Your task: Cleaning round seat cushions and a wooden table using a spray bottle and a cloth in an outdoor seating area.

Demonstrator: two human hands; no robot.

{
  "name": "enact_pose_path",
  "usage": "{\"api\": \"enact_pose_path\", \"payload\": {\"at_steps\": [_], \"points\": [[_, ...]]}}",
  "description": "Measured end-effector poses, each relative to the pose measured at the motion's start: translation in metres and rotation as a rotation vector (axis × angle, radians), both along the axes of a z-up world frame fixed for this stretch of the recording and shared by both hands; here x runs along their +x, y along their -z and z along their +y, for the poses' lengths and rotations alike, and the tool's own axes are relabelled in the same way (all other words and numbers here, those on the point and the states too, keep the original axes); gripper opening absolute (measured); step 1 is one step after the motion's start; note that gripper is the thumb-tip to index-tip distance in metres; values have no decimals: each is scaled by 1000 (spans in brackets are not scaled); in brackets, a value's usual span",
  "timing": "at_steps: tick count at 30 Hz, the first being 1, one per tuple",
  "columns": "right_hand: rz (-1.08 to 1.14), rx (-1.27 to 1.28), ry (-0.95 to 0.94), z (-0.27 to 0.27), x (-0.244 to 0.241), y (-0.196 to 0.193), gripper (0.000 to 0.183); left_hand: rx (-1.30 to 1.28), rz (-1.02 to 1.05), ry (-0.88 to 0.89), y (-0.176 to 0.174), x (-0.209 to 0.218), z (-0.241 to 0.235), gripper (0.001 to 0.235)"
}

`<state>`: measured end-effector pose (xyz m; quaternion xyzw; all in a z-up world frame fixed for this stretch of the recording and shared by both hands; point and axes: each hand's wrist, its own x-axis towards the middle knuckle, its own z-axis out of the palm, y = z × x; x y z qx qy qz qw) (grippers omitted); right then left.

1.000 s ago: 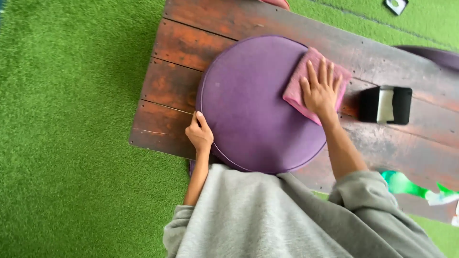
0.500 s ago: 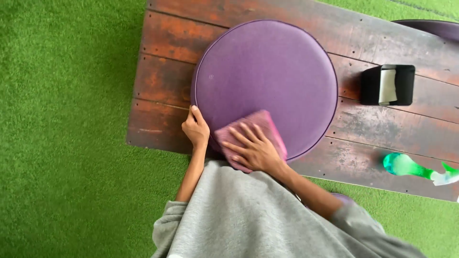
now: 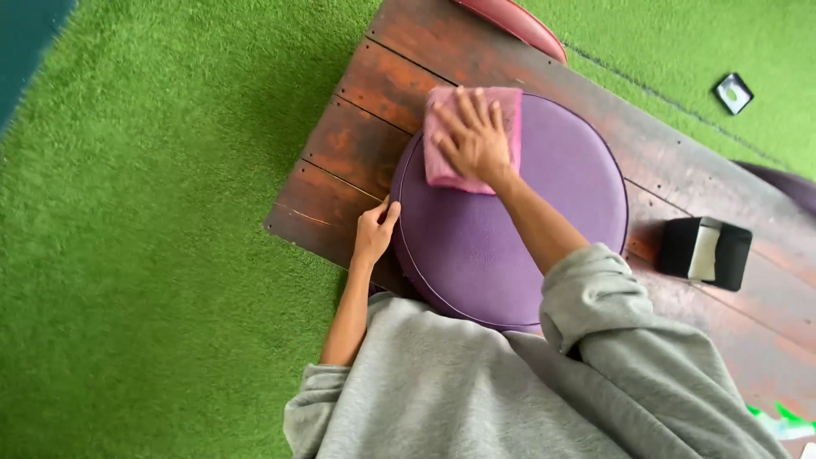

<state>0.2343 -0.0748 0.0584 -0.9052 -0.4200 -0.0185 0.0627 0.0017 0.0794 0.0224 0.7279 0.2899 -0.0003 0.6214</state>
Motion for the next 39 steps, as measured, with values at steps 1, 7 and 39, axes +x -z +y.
{"api": "enact_pose_path", "payload": {"at_steps": [1, 7, 39], "points": [[2, -2, -18, 3, 4, -13, 58, -2, 2, -18, 0, 3, 0, 54], [-115, 75, -1, -7, -68, -15, 57, -55, 32, 41, 27, 10, 12, 58], [62, -55, -164, -90, -163, -32, 66, -38, 132, -46, 61, 20, 10, 38]]}}
